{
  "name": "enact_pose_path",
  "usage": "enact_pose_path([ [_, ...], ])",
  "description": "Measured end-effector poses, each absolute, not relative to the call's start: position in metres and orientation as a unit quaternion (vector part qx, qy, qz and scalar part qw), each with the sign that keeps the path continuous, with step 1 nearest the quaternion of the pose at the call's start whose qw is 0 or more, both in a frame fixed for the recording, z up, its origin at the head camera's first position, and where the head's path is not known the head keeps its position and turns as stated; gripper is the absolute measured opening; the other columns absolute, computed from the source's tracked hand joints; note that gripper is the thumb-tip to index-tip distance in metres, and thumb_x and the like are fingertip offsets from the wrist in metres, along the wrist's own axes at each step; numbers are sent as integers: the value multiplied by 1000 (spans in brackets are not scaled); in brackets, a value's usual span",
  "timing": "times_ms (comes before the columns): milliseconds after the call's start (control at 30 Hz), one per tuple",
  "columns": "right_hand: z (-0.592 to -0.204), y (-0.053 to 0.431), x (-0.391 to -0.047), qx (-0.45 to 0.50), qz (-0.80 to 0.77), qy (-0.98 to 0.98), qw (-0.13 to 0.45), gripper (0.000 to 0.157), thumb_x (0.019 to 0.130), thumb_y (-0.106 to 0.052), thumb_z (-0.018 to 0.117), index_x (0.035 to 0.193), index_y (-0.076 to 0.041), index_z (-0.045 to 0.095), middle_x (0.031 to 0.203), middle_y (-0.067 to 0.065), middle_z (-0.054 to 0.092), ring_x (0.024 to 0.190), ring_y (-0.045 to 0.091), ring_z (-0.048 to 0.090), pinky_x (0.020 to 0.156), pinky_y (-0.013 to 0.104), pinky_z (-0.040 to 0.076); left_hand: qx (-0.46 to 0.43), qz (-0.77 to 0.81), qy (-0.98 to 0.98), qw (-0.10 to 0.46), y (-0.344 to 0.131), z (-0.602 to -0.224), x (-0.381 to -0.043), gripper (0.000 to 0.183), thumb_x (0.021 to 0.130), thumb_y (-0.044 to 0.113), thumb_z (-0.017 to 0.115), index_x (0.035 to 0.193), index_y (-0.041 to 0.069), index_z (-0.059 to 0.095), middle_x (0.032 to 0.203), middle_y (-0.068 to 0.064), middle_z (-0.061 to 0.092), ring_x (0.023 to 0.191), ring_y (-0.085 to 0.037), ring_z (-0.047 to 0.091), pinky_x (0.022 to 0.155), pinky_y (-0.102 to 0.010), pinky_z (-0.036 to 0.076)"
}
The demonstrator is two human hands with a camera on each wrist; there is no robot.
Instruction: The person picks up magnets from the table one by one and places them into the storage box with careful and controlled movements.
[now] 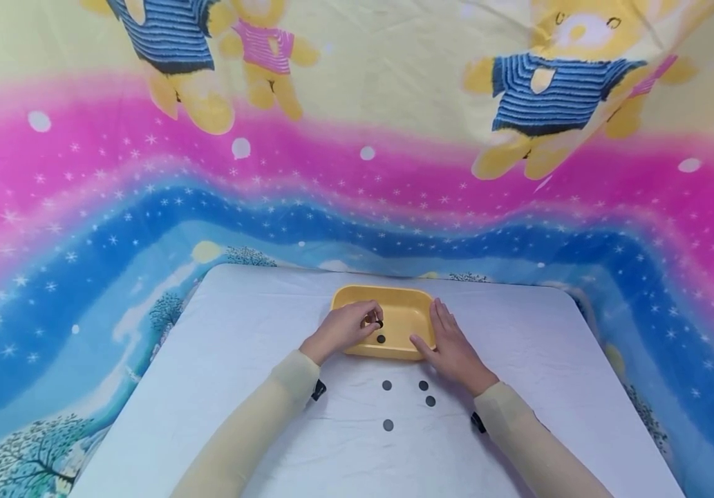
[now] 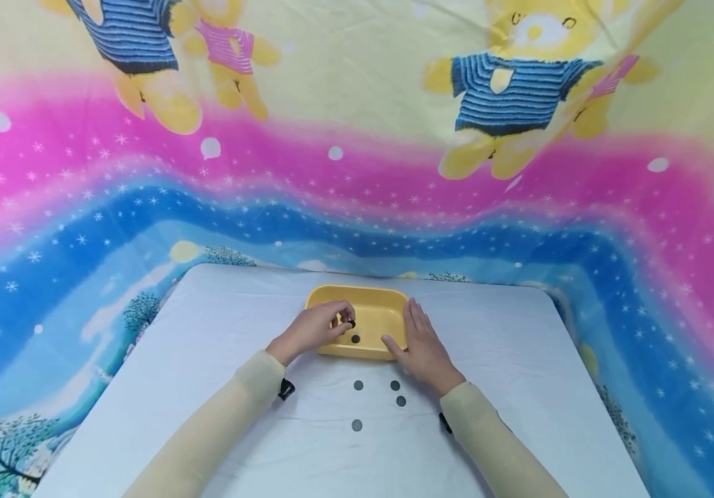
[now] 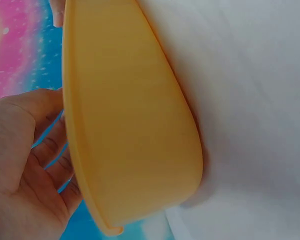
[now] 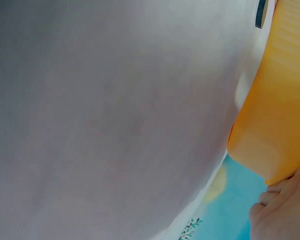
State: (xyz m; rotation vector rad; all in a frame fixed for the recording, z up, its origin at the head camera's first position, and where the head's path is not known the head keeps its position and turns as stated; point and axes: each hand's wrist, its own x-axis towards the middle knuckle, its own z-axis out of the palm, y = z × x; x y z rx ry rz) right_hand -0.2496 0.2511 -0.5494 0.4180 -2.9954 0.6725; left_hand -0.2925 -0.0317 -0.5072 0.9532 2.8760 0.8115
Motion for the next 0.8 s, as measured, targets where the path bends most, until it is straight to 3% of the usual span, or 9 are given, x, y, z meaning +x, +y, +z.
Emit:
enact_pose_path([
  [433, -550, 254, -249, 137, 215, -966, 27, 106, 106, -73, 43, 171, 1, 3, 180, 19, 2, 165, 43, 8, 133, 58, 15, 285, 240, 927, 31, -22, -514, -311, 7, 109, 31, 68, 115, 26, 67, 98, 14, 69, 73, -3, 61, 69, -30, 52],
  [800, -549, 253, -248, 134, 219, -966, 21, 105, 106, -72, 44, 171, 0, 1, 180, 18, 1, 166, 39, 5, 133, 57, 14, 271, 233, 933, 40, -15, -523, -322, 5, 107, 29, 70, 111, 27, 67, 97, 15, 69, 78, -5, 61, 71, -30, 51],
])
